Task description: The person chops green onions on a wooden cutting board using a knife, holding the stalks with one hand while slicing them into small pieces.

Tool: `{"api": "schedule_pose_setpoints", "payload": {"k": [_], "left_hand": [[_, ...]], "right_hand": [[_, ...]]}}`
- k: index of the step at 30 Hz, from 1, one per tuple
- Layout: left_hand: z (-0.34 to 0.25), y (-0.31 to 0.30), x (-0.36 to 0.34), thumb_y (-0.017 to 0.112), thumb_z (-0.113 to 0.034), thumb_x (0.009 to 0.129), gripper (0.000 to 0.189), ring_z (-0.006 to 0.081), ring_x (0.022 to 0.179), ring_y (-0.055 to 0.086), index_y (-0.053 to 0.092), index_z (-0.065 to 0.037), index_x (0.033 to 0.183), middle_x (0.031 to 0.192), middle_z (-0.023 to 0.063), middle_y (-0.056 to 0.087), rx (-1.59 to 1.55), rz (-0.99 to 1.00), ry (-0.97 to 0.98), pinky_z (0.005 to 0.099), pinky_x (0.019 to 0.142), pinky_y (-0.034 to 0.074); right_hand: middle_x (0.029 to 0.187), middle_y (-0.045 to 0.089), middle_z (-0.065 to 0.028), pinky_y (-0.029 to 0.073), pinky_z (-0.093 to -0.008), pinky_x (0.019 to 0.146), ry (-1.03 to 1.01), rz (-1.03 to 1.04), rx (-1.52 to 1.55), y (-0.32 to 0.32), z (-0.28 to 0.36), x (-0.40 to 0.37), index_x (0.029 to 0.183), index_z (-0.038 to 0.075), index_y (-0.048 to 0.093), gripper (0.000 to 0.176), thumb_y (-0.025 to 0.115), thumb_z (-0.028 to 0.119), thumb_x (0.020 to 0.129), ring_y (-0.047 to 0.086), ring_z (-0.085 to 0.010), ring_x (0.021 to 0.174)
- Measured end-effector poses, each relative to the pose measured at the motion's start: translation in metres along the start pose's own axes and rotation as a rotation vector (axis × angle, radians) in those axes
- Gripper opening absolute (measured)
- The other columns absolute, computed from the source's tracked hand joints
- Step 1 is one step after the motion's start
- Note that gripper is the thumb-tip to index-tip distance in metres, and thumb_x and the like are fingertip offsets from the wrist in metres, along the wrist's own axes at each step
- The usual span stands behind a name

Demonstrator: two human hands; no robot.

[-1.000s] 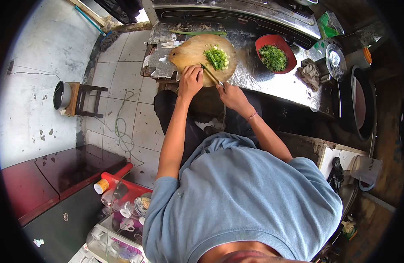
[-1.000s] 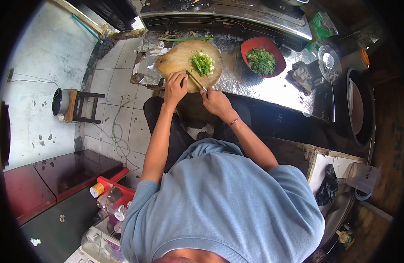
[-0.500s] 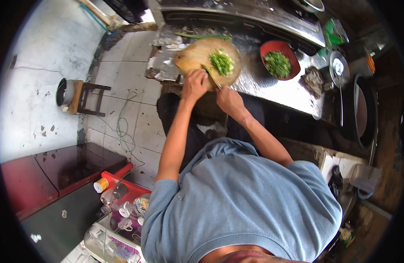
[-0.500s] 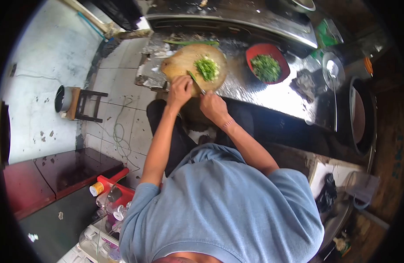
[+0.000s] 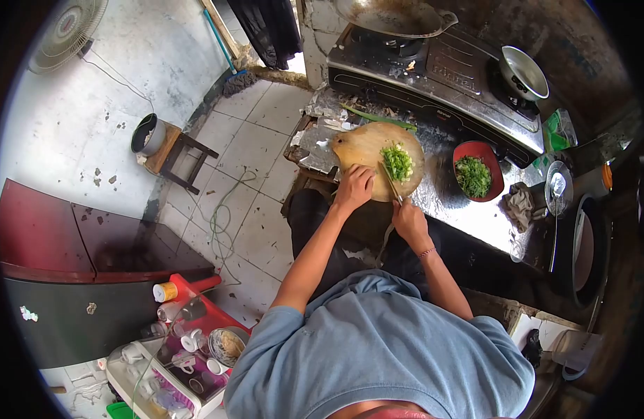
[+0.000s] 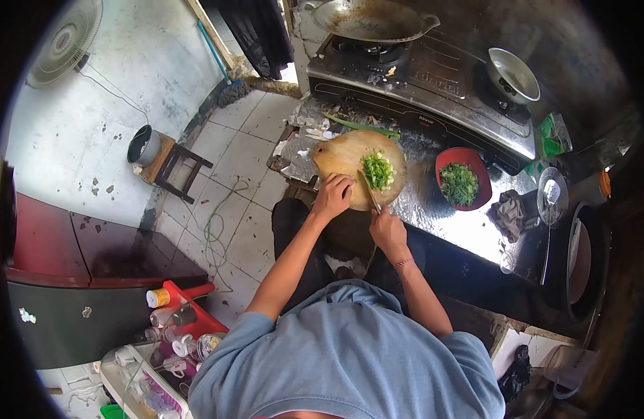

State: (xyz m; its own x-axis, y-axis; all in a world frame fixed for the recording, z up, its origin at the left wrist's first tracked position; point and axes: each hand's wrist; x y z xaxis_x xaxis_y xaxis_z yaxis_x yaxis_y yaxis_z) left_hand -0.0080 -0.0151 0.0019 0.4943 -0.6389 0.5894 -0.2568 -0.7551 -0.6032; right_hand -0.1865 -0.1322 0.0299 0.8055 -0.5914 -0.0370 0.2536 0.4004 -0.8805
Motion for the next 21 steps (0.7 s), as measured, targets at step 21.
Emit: {"api": "schedule_pose_setpoints", "payload": {"k": [21], "left_hand": [[-0.002,0.001,-0.001,0.063,-0.006,0.096,0.010,0.0371,0.100,0.064,0.067,0.002,0.096,0.105,0.0161,0.070,0.024,-0.025,0.036,0.0465,0.093,0.053]], "right_hand": [[0.077,0.068,-0.0367,0.056,-0.0627,0.072,-0.092,0.084,0.138,0.001,0.004,-0.006,0.100,-0.007,0.057,0.043,0.052,0.035,0.108,0.069,-0.0561,0.078]]}}
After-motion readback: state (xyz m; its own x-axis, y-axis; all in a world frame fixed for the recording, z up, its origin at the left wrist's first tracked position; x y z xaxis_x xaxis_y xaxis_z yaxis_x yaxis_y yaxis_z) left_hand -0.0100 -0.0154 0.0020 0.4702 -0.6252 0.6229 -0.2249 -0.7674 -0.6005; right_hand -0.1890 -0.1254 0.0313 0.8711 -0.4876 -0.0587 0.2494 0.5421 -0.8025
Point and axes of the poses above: each hand's wrist, its own x-axis towards the middle knuckle, its own y-axis out of the palm, z = x × y
